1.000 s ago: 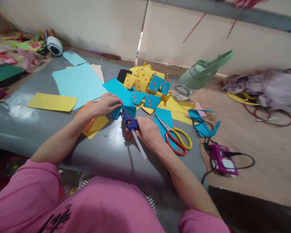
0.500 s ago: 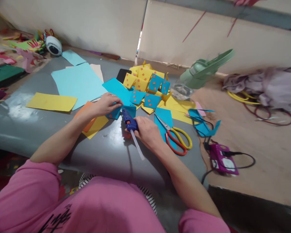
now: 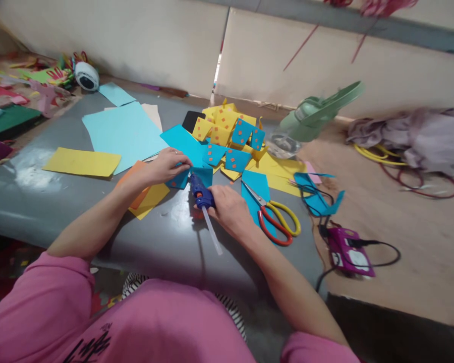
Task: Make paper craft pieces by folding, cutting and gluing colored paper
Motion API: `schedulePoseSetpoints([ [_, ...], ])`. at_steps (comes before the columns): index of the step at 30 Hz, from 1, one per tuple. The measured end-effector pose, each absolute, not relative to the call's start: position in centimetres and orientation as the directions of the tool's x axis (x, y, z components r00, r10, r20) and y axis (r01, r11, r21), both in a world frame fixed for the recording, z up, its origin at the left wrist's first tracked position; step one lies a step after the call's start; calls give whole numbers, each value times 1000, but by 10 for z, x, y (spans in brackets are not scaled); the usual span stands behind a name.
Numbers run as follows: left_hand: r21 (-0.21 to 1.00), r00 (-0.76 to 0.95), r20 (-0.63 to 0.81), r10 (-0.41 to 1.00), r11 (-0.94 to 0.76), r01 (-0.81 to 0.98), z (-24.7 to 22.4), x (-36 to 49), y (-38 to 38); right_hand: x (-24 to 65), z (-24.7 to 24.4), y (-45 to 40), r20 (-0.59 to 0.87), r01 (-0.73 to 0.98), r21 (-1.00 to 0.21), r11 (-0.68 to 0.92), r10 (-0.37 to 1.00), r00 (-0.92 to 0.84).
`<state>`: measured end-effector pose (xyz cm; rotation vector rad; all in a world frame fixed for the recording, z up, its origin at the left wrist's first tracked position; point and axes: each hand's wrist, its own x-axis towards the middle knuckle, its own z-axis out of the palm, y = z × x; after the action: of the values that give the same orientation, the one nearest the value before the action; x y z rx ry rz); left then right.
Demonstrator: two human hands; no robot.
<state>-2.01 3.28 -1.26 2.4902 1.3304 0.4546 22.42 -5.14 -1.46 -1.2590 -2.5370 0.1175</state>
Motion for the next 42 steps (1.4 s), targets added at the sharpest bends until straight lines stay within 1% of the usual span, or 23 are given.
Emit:
schedulePoseSetpoints([
  [7, 369, 552, 104, 827, -548, 751, -12, -21, 35, 224, -15, -52, 239, 771, -210, 601, 796, -556],
  [22, 363, 550, 103, 829, -546, 755, -11, -19, 34, 225, -15, -54, 245, 778, -214, 591, 804, -543],
  [29, 362, 549, 115, 828, -550, 753, -10, -19, 33, 222, -17, -53, 218, 781, -219, 584, 810, -544],
  [33, 361, 552, 110, 827, -551, 753, -10, -19, 33, 225, -8, -56, 214, 776, -229, 588, 808, -549],
  [36, 364, 552, 114, 826, -552, 750, -10, -20, 33, 249, 8, -59, 200, 776, -190, 601, 798, -569],
  [38, 363, 548, 122, 828, -551, 751, -11, -20, 33, 276, 18, -60, 164, 820, -138, 555, 829, -534],
  [42, 355, 562, 145, 815, -573, 739, -15, -21, 34, 337, 21, -61, 61, 923, -60, 381, 924, -378],
])
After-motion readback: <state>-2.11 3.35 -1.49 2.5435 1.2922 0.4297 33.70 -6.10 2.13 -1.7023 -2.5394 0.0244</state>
